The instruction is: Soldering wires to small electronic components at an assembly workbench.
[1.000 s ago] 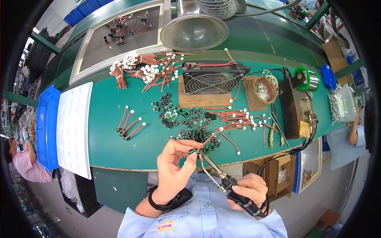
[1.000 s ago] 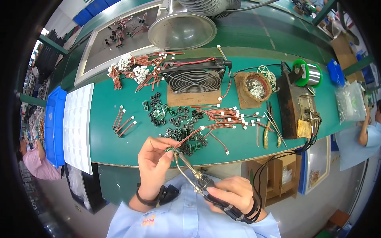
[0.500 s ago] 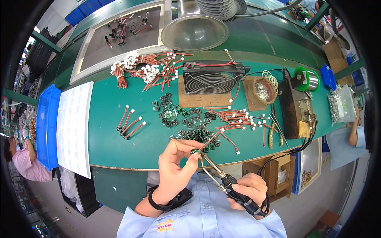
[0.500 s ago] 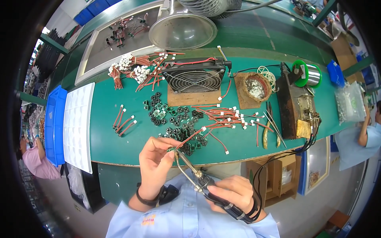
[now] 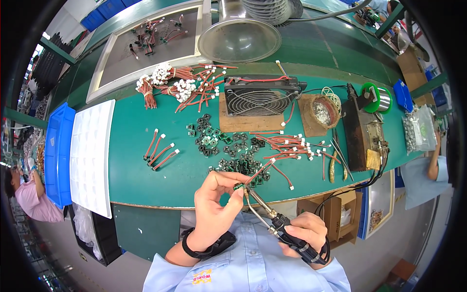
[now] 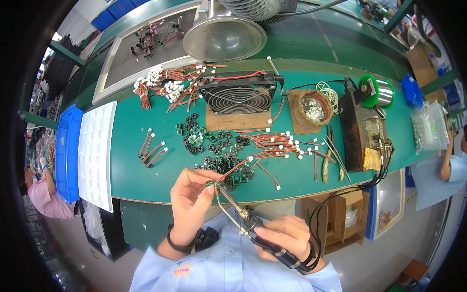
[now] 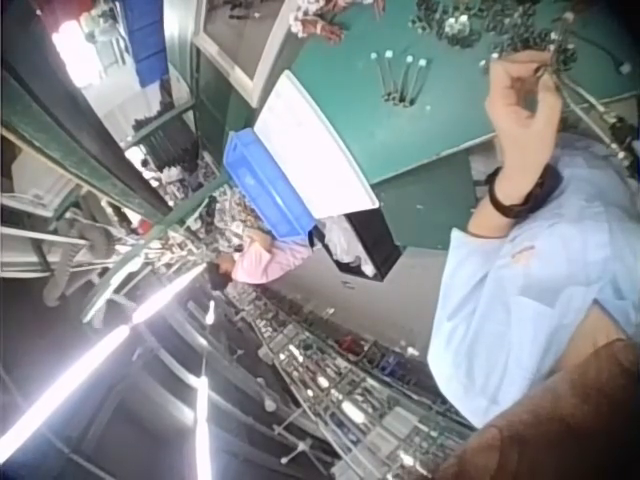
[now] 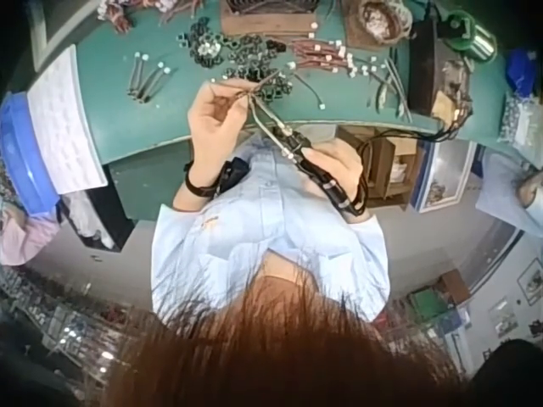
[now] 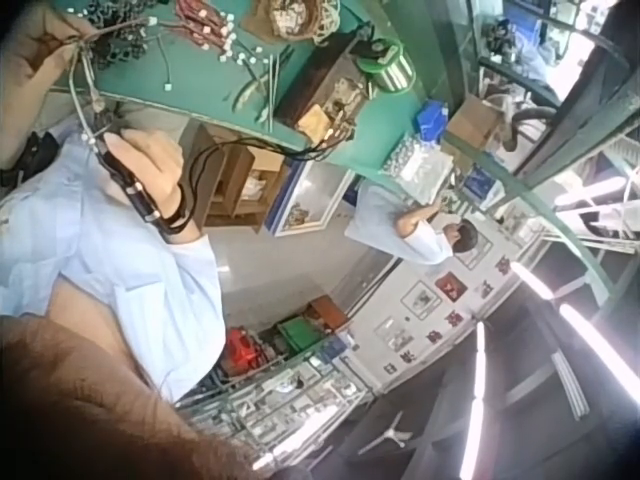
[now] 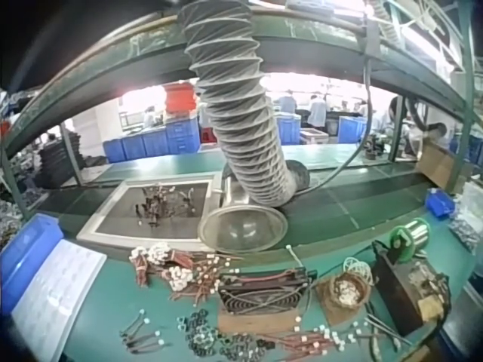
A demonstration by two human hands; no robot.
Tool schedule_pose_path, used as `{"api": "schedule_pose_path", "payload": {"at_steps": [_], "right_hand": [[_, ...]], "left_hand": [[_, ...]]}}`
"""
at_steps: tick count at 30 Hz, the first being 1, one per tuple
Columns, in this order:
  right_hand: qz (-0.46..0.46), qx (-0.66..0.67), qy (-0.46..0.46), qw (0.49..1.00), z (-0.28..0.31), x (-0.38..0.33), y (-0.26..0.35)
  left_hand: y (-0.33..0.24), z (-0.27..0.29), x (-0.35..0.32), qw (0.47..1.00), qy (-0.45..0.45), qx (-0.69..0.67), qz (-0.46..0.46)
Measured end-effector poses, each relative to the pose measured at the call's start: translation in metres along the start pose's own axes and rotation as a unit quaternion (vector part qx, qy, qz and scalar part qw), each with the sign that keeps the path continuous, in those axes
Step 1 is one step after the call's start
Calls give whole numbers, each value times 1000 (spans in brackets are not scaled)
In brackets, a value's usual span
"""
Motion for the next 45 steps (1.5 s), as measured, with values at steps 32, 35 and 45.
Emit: {"api": "schedule_pose_path", "payload": {"at_steps": [32,35,45], "right_hand": [[6,13,-23,1000,7,-2,1],[-26,4,-90,996,24,-10,-9],[-229,-151,-246,929,59,14,-109]], "left_hand": [[-10,7,-1,992,-16,109,-63],[-11,7,2,997,-16,63,-47],[1,-5,-4,977,48,-176,107]]}}
Point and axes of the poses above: each hand's wrist, its own x-axis towards the middle knuckle, its own z-axis out of the back of the hand, y = z × x, the point moved 10 cm from there along x, towards the middle knuckle
